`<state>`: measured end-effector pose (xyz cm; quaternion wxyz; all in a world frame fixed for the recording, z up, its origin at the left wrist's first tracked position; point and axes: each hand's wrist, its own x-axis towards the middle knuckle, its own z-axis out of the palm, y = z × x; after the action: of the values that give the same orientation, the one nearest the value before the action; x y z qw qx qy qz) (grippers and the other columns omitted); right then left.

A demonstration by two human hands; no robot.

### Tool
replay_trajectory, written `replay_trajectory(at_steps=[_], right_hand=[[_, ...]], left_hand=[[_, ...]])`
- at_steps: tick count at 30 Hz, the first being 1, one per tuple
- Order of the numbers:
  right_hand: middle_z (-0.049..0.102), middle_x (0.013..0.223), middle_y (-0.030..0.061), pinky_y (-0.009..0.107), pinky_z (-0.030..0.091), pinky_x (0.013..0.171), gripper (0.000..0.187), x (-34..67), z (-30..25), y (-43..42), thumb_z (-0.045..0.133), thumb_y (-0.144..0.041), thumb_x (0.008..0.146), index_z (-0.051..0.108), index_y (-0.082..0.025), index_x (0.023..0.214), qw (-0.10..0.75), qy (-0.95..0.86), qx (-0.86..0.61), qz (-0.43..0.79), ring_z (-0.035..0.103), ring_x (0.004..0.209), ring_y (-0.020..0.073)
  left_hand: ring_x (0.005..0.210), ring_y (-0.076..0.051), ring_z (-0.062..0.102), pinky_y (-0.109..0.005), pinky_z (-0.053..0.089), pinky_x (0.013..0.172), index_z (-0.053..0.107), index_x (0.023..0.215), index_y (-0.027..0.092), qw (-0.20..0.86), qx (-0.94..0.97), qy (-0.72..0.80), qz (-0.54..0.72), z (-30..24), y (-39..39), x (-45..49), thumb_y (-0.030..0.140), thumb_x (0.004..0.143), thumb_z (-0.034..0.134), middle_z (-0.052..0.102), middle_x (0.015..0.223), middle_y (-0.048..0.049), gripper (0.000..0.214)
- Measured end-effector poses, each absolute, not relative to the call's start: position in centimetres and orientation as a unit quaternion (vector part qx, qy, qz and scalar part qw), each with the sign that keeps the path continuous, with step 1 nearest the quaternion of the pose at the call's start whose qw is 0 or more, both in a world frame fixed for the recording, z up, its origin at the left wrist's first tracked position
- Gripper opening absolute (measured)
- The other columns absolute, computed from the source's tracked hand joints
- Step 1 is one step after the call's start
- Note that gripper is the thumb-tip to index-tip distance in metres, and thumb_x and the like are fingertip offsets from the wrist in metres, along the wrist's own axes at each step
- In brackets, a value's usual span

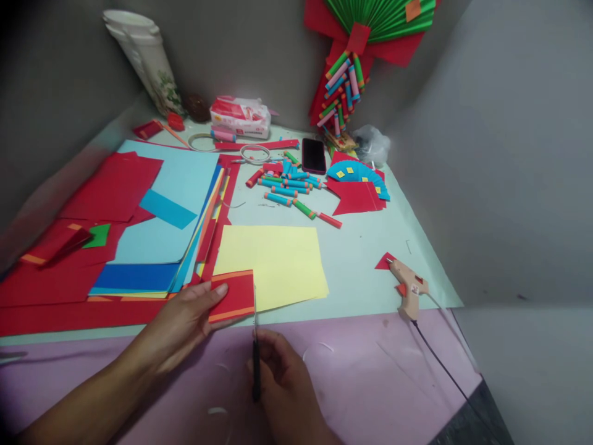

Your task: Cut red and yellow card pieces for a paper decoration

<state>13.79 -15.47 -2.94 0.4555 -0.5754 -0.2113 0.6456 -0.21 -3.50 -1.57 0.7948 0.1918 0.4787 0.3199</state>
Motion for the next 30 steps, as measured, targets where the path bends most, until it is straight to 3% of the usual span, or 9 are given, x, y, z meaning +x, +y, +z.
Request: replay_trajectory(at_steps=[8, 21, 30], right_hand=[[0.053, 0.069, -0.0030, 0.020, 0.034, 0.053, 0.035, 13.52, -2.32, -14.93, 0.069, -0.033, 0.076, 0.067, -0.020, 0.109, 0.464, -0.218, -0.566, 0.645, 0.045, 0.058, 0.0097], [0.054, 0.074, -0.0029, 0.020, 0.036, 0.054, 0.031, 13.61, -2.74, -15.04, 0.066, -0.028, 0.078, 0.067, -0.022, 0.108, 0.456, -0.224, -0.577, 0.639, 0.045, 0.060, 0.0095], [0.055, 0.072, -0.0030, 0.021, 0.036, 0.054, 0.035, 13.59, -2.28, -14.41, 0.068, -0.033, 0.076, 0.066, -0.020, 0.109, 0.449, -0.204, -0.583, 0.645, 0.047, 0.059, 0.0101]], left_hand=[[0.100, -0.025, 0.071, -0.034, 0.059, 0.084, 0.072, 0.102, 0.017, 0.794, 0.196, 0.475, 0.326, -2.13, -3.40, -0.32, 0.024, 0.083, 0.071, 0.076, 0.102, -0.0081, 0.020], [0.097, -0.025, 0.072, -0.033, 0.060, 0.080, 0.071, 0.097, 0.019, 0.779, 0.200, 0.498, 0.324, -2.01, -3.53, -0.37, 0.025, 0.080, 0.075, 0.077, 0.097, -0.0072, 0.019], [0.101, -0.027, 0.070, -0.034, 0.059, 0.081, 0.071, 0.105, 0.018, 0.804, 0.201, 0.466, 0.310, -1.76, -3.55, -0.35, 0.029, 0.080, 0.074, 0.076, 0.102, -0.0092, 0.028]])
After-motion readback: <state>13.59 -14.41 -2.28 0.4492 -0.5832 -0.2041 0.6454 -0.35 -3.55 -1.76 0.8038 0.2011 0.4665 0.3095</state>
